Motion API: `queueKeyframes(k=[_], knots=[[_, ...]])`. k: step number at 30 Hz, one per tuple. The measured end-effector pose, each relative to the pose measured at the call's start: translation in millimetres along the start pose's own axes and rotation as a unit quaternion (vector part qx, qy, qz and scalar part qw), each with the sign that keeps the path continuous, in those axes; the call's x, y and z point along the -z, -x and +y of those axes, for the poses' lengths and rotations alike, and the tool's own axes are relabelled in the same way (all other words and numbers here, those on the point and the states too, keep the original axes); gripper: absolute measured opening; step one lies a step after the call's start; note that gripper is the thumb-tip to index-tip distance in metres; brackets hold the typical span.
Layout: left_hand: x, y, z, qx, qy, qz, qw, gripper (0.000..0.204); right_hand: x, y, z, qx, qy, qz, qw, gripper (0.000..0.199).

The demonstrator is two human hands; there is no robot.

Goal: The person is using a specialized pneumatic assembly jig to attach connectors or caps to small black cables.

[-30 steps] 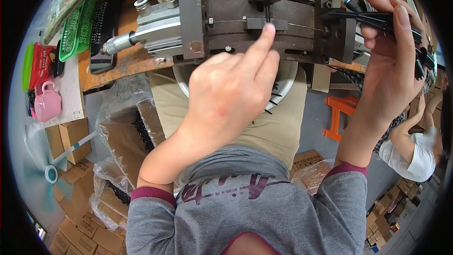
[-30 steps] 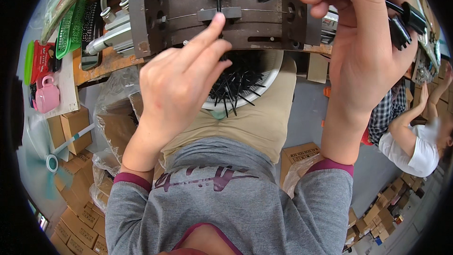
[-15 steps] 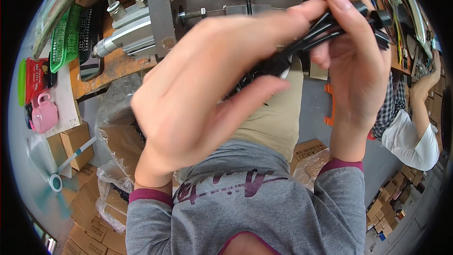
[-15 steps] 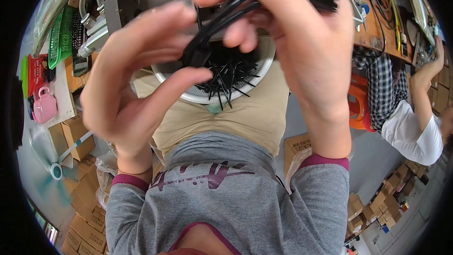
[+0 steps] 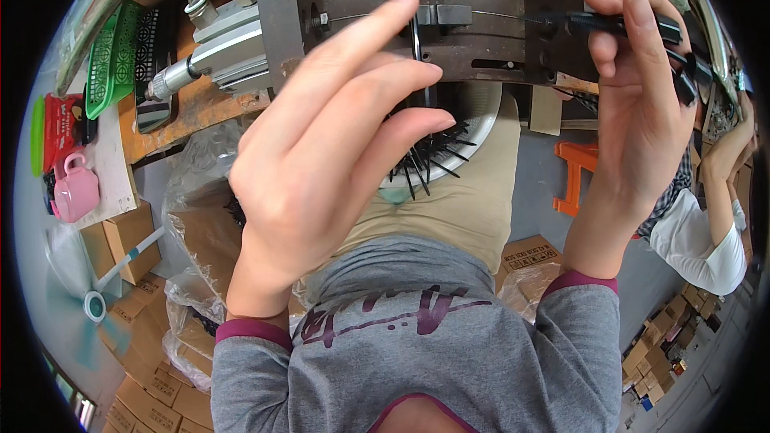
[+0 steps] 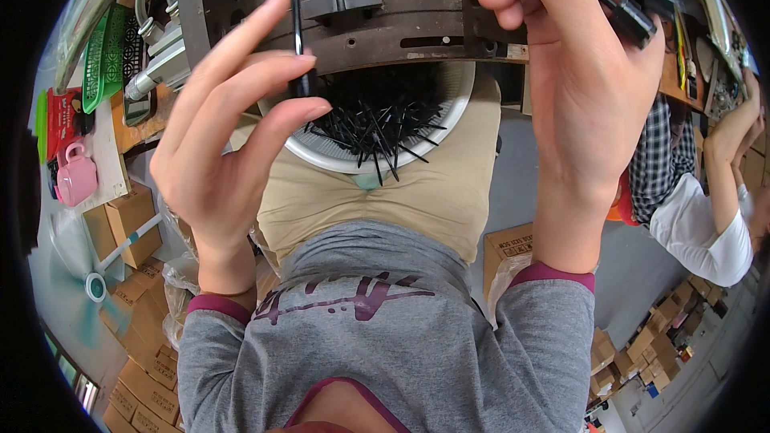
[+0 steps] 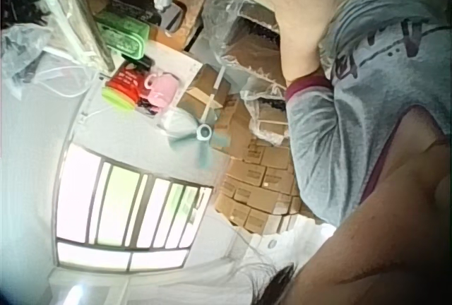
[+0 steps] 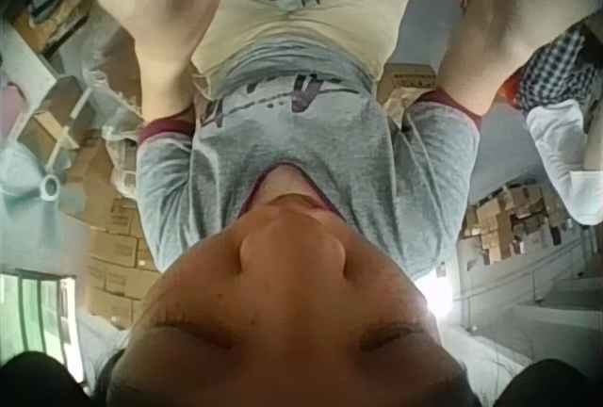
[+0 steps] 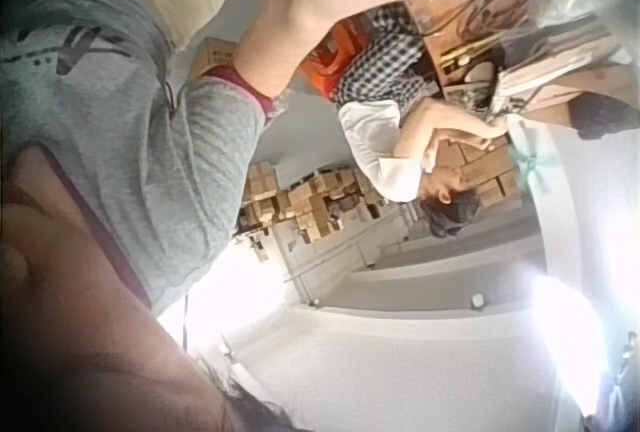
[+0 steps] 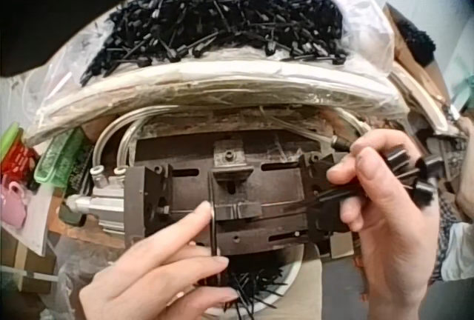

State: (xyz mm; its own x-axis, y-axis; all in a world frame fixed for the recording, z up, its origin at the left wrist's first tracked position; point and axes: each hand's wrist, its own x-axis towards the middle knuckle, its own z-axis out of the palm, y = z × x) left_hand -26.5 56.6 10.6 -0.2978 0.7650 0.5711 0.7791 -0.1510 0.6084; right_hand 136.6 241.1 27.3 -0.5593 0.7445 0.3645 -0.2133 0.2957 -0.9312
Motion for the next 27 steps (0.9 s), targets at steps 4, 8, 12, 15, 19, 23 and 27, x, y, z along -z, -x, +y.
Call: queueKeyframes(k=[4,8,12,15,19,23,27], knots=[[-15.1,6.0,0.9,0.000,-0.072,-0.054,0.996,0.025,-7.8,0.8,-2.9,0.043,0.049,0.018,0.998,0.027],[-29.2,5.5,3.5,-0.040,-0.181,-0.047,0.982,0.025,-12.0,11.0,-4.3,0.082,0.079,0.035,0.993,0.020],[-31.5,-1.4,-1.9,-0.078,-0.229,-0.039,0.970,0.011,-18.8,14.3,-2.4,0.125,0.084,0.018,0.988,0.016],[-29.1,-4.3,0.4,-0.064,-0.223,-0.052,0.971,0.007,-21.9,19.1,-2.5,0.162,0.138,0.024,0.977,0.015],[-26.0,-4.5,1.8,-0.048,-0.218,-0.067,0.972,0.010,-11.2,19.3,-2.5,0.290,0.306,-0.022,0.907,0.016],[-23.8,-4.4,0.1,-0.010,-0.086,-0.047,0.995,0.026,-17.2,25.0,-4.4,0.334,0.395,-0.057,0.854,0.016],[-8.1,-9.6,18.2,0.034,0.160,-0.026,0.986,0.039,-32.5,31.3,-4.9,0.344,0.396,-0.108,0.845,0.022]])
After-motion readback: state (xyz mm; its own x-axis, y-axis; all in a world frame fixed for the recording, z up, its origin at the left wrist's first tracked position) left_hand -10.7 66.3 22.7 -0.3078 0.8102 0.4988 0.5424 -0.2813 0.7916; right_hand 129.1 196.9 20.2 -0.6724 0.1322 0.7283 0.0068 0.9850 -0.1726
